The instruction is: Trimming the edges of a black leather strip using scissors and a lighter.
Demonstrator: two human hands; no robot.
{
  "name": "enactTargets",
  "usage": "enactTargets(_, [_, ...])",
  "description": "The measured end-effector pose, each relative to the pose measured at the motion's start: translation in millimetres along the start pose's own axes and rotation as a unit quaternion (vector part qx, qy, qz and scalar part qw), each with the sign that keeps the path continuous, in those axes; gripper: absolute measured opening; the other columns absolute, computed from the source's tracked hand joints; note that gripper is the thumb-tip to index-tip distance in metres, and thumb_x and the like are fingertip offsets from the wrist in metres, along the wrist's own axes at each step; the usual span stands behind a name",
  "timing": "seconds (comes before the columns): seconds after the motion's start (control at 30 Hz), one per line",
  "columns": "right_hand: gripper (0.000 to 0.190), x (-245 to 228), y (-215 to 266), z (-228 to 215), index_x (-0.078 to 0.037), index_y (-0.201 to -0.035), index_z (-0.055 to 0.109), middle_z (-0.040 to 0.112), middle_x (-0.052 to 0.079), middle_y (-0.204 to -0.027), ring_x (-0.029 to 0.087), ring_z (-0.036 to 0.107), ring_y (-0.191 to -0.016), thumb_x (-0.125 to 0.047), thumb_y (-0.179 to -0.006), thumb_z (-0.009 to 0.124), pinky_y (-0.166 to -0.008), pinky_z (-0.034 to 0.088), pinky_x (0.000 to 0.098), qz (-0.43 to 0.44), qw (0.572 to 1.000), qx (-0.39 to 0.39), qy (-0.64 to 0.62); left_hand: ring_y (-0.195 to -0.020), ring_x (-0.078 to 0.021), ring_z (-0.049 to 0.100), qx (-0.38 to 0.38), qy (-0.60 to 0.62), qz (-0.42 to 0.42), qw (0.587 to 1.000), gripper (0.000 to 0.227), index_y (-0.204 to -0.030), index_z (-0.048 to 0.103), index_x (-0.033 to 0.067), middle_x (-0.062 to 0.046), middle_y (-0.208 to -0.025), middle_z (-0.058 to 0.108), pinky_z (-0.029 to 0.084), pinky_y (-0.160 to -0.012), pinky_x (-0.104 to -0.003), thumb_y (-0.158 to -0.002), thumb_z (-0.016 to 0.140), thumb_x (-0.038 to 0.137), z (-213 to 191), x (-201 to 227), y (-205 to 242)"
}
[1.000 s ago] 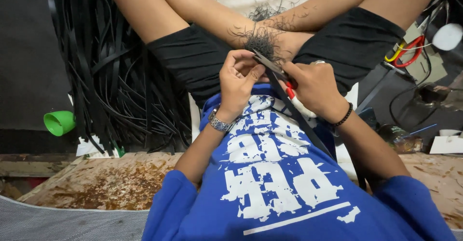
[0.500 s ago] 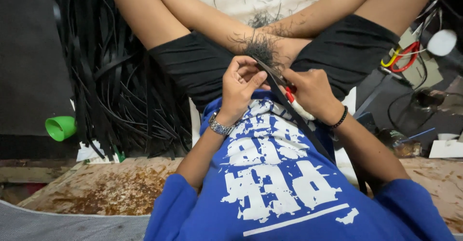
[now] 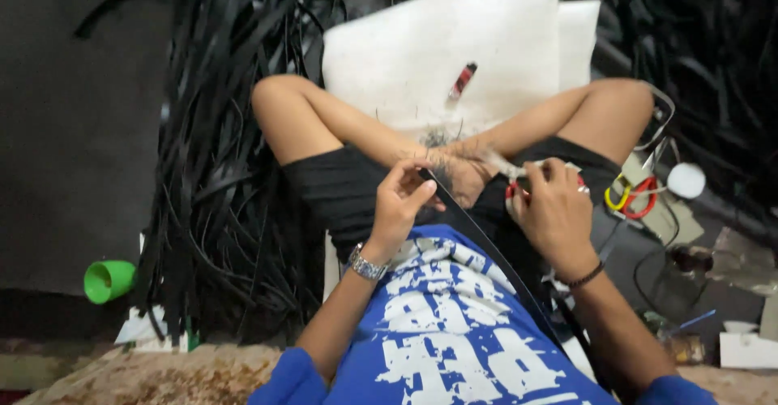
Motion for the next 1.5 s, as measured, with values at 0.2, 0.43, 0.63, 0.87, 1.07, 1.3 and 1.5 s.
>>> enactTargets(0.2, [0.043, -40.7, 7.3, -15.3, -0.008, -0.135, 0.067, 0.082, 0.017, -0.079, 0.024, 0.080, -0.073, -0.030, -0.099, 0.054, -0.060, 0.064, 0.0395, 0.040, 0.753, -0.274, -0.596, -0.070, -0.0290, 0.073, 0.003, -0.010, 0.010, 1.000, 0.028, -0.119, 0.060, -0.0072, -0.018, -0.096, 0.060, 0.070, -0.064, -0.046, -0.092, 0.067, -0.006, 12.7, 17.2, -13.0])
enactTargets(0.43, [0.023, -58.6, -5.0, -31.0, 0.001, -0.091, 0.065, 0.053, 0.007, -0.044, 0.015, 0.050, -0.031, -0.008, -0.105, 0.048, -0.030, 0.037, 0.0252, 0.027, 0.609, -0.302, -0.733, -0.063, -0.0326, 0.076, -0.074, -0.073, -0.006, 0.995, 0.022, -0.110, 0.062, -0.0066, -0.018, -0.085, 0.066, 0.070, -0.059, -0.043, -0.090, 0.071, -0.005, 2.5, 63.9, -19.2])
enactTargets(0.63, [0.038, -63.7, -16.9, -37.8, -0.004, -0.076, 0.054, 0.042, 0.003, -0.049, 0.014, 0.045, -0.031, -0.014, -0.111, 0.046, -0.026, 0.033, 0.0243, -0.004, 0.578, -0.359, -0.733, -0.061, -0.0244, 0.076, -0.086, -0.273, 0.048, 0.957, 0.012, -0.095, 0.075, 0.0041, -0.019, -0.075, 0.076, 0.062, -0.050, -0.036, -0.085, 0.080, 0.007, -30.7, 104.6, -28.9])
enactTargets(0.87, [0.035, -19.7, -32.9, -73.9, -0.006, -0.074, 0.059, 0.046, -0.001, -0.052, 0.012, 0.047, -0.040, -0.013, -0.107, 0.050, -0.035, 0.041, 0.0254, -0.104, 0.668, -0.415, -0.608, -0.065, -0.0231, 0.073, 0.094, -0.253, 0.080, 0.960, 0.015, -0.108, 0.060, 0.0019, -0.017, -0.077, 0.070, 0.063, -0.061, -0.034, -0.107, 0.060, 0.017, -137.7, 162.3, -30.4])
enactTargets(1.07, [0.040, 19.6, -49.3, -86.0, -0.006, -0.086, 0.083, 0.073, 0.002, -0.068, 0.013, 0.061, -0.059, -0.031, -0.099, 0.055, -0.053, 0.049, 0.0295, -0.089, 0.783, -0.451, -0.418, -0.065, -0.0099, 0.059, 0.256, -0.292, 0.088, 0.917, 0.014, -0.110, 0.059, 0.0052, -0.004, -0.081, 0.063, 0.052, -0.062, -0.022, -0.107, 0.064, 0.018, -202.3, 197.9, 19.9])
enactTargets(1.3, [0.038, -2.6, -119.0, -120.6, -0.006, -0.052, 0.070, 0.059, 0.003, -0.051, 0.016, 0.054, -0.049, -0.018, -0.087, 0.068, -0.053, 0.044, 0.0323, -0.264, 0.901, -0.219, -0.266, -0.063, -0.0059, 0.051, 0.474, -0.142, 0.171, 0.852, 0.008, -0.112, 0.054, 0.0080, 0.001, -0.080, 0.054, 0.043, -0.049, -0.020, -0.109, 0.059, 0.013, -305.4, 188.4, 90.0])
enactTargets(1.5, [0.025, -24.1, -194.6, -91.6, -0.017, -0.096, 0.081, 0.075, 0.001, -0.070, 0.016, 0.061, -0.040, -0.029, -0.114, 0.068, -0.042, 0.040, 0.0270, -0.332, 0.939, -0.079, 0.048, -0.054, -0.0073, 0.046, 0.631, -0.078, 0.206, 0.744, 0.006, -0.102, 0.059, 0.0091, -0.003, -0.077, 0.058, 0.036, -0.044, -0.021, -0.105, 0.055, 0.010, -358.9, 198.2, 143.6])
Point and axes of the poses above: each hand's wrist, its own y-axis away from the middle knuckle, its own z-axis out of the palm, x = y × z, the point moved 4 cm from there along -y, towards the middle knuckle
